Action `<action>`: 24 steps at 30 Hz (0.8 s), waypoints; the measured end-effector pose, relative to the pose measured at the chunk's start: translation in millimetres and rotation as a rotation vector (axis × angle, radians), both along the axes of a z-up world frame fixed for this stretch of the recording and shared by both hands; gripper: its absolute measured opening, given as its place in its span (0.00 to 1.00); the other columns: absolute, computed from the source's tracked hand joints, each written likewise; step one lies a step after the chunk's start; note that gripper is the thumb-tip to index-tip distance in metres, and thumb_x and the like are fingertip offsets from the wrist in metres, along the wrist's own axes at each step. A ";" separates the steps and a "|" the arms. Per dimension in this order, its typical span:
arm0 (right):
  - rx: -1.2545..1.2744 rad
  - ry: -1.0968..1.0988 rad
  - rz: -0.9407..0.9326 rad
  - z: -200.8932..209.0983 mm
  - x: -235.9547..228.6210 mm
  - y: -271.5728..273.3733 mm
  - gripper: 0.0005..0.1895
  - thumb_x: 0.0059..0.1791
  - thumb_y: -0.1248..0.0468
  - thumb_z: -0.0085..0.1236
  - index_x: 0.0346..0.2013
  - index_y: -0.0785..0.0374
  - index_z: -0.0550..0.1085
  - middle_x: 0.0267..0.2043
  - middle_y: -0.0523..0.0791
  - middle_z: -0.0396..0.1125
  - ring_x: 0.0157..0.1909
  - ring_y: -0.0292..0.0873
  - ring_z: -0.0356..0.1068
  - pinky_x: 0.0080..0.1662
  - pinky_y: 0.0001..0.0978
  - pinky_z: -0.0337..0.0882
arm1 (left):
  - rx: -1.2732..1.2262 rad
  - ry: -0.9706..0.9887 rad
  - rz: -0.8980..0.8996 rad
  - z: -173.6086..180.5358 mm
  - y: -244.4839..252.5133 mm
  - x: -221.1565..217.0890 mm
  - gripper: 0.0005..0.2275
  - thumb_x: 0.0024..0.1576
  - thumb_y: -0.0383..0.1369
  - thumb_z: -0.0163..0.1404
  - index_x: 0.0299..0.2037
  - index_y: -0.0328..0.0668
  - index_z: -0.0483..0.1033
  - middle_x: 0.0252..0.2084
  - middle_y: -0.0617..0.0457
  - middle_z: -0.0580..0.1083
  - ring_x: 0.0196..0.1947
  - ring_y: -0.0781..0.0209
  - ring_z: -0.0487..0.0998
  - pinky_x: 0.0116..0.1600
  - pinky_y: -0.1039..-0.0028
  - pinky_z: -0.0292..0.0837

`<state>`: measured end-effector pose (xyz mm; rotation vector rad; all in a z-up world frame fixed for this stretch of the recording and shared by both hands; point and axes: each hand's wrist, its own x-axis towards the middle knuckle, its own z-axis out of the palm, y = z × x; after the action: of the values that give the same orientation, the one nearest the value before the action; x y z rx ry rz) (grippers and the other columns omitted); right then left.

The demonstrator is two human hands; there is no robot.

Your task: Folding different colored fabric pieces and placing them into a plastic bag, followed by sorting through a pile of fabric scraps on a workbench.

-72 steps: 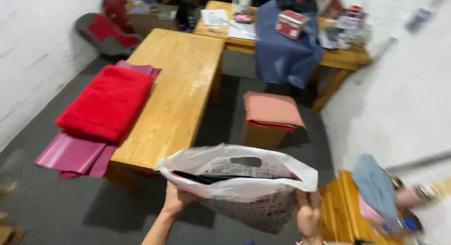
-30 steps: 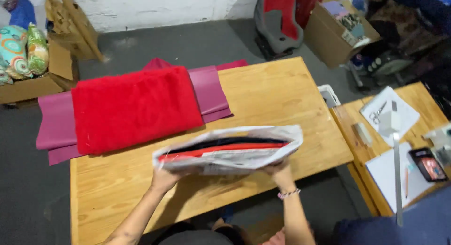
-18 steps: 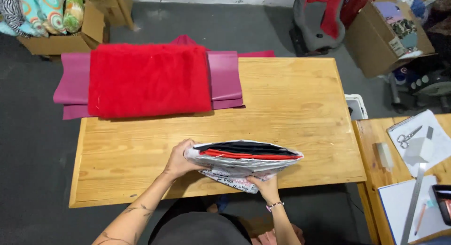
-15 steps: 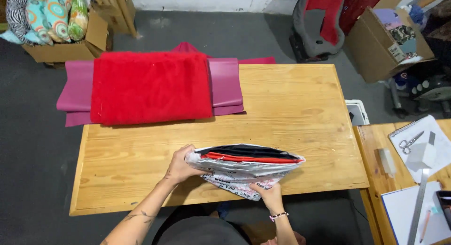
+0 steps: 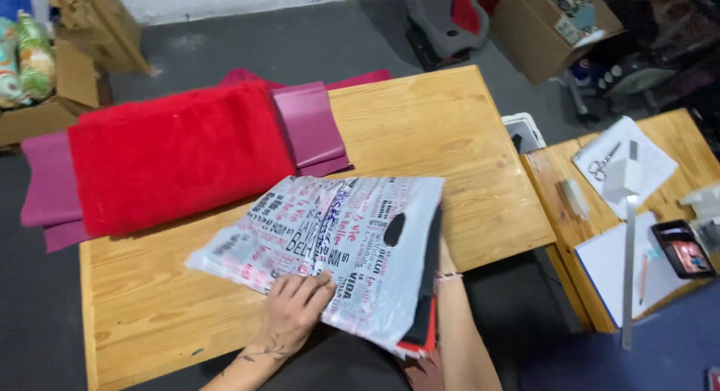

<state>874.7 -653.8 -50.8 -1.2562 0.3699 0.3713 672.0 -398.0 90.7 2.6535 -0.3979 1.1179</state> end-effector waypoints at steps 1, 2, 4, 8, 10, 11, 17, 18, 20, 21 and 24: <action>0.013 0.072 0.017 4.3 4.4 4.3 0.34 0.45 0.48 0.44 0.63 0.58 0.68 0.63 0.46 0.67 0.62 0.44 0.65 0.63 0.39 0.66 | -0.019 0.174 -0.052 -25.8 -3.6 2.1 0.04 0.61 0.30 0.54 0.43 0.42 0.77 0.47 0.51 0.78 0.38 0.56 0.73 0.42 0.66 0.66; 0.023 0.157 0.043 7.0 2.7 8.1 0.38 0.44 0.42 0.42 0.65 0.57 0.68 0.66 0.46 0.65 0.65 0.44 0.64 0.65 0.40 0.64 | -0.042 0.359 -0.097 -51.5 -9.2 -2.9 0.07 0.62 0.28 0.50 0.49 0.41 0.74 0.50 0.49 0.76 0.43 0.50 0.74 0.45 0.63 0.67; 0.033 0.247 0.063 10.3 4.7 11.6 0.43 0.44 0.36 0.40 0.67 0.56 0.67 0.69 0.45 0.64 0.69 0.44 0.62 0.68 0.40 0.62 | -0.090 0.752 -0.265 -93.5 -3.1 1.6 0.15 0.59 0.39 0.54 0.53 0.46 0.75 0.53 0.51 0.75 0.49 0.49 0.74 0.51 0.57 0.67; 0.022 0.168 -0.037 -54.9 7.3 -27.6 0.23 0.50 0.58 0.59 0.55 0.72 0.74 0.58 0.53 0.71 0.58 0.44 0.70 0.63 0.35 0.68 | -0.510 0.932 -0.073 -82.2 21.3 18.4 0.16 0.52 0.45 0.63 0.46 0.47 0.83 0.49 0.51 0.81 0.53 0.51 0.78 0.60 0.57 0.70; -0.101 0.213 0.000 -108.3 6.1 -58.5 0.24 0.50 0.53 0.64 0.56 0.63 0.74 0.48 0.46 0.71 0.44 0.39 0.71 0.48 0.32 0.73 | -0.512 0.824 0.239 -83.1 56.8 22.2 0.17 0.55 0.42 0.61 0.48 0.41 0.81 0.46 0.45 0.79 0.50 0.43 0.79 0.57 0.53 0.70; -0.227 0.261 0.041 -135.7 2.5 -75.3 0.26 0.49 0.48 0.69 0.57 0.55 0.73 0.37 0.38 0.70 0.30 0.35 0.72 0.33 0.28 0.79 | -0.511 0.697 0.544 -84.6 73.5 22.1 0.17 0.59 0.40 0.58 0.51 0.35 0.79 0.43 0.38 0.77 0.46 0.34 0.79 0.54 0.50 0.71; -0.236 0.346 0.036 -97.5 -33.1 -67.1 0.25 0.47 0.43 0.69 0.49 0.56 0.76 0.29 0.36 0.65 0.27 0.35 0.69 0.34 0.31 0.77 | -1.116 1.065 0.744 -205.6 121.6 44.1 0.16 0.60 0.56 0.53 0.53 0.71 0.82 0.49 0.56 0.81 0.57 0.47 0.77 0.59 0.59 0.73; -0.232 0.351 0.032 -74.1 -40.6 -55.9 0.25 0.47 0.43 0.69 0.49 0.56 0.76 0.29 0.36 0.65 0.27 0.35 0.69 0.34 0.31 0.77 | -1.109 1.069 0.745 -189.9 113.2 46.1 0.16 0.60 0.56 0.53 0.53 0.71 0.82 0.49 0.56 0.81 0.57 0.47 0.77 0.59 0.59 0.73; -0.119 0.313 -0.002 -26.2 -51.5 -34.3 0.25 0.48 0.49 0.69 0.52 0.60 0.76 0.43 0.47 0.71 0.43 0.43 0.72 0.47 0.38 0.75 | -1.272 0.913 0.815 -158.0 95.4 53.3 0.10 0.57 0.46 0.58 0.44 0.59 0.86 0.40 0.52 0.82 0.47 0.46 0.81 0.49 0.63 0.74; -0.115 0.315 -0.006 -23.1 -57.5 -39.4 0.25 0.48 0.49 0.69 0.52 0.60 0.76 0.43 0.47 0.71 0.43 0.43 0.72 0.47 0.38 0.75 | -1.266 0.916 0.814 -137.3 83.3 54.4 0.10 0.57 0.46 0.58 0.44 0.59 0.86 0.40 0.52 0.82 0.47 0.46 0.81 0.49 0.63 0.74; 0.014 0.394 -0.007 -10.6 -62.2 -49.3 0.25 0.46 0.50 0.71 0.52 0.59 0.76 0.45 0.49 0.73 0.45 0.49 0.74 0.49 0.43 0.75 | -1.351 0.791 0.597 -75.9 53.1 69.1 0.08 0.60 0.38 0.56 0.43 0.47 0.85 0.33 0.51 0.81 0.32 0.62 0.74 0.38 0.72 0.69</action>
<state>812.4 -703.1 -61.4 -1.1650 0.7049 0.6171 741.1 -345.0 14.8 1.6597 0.9846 0.1174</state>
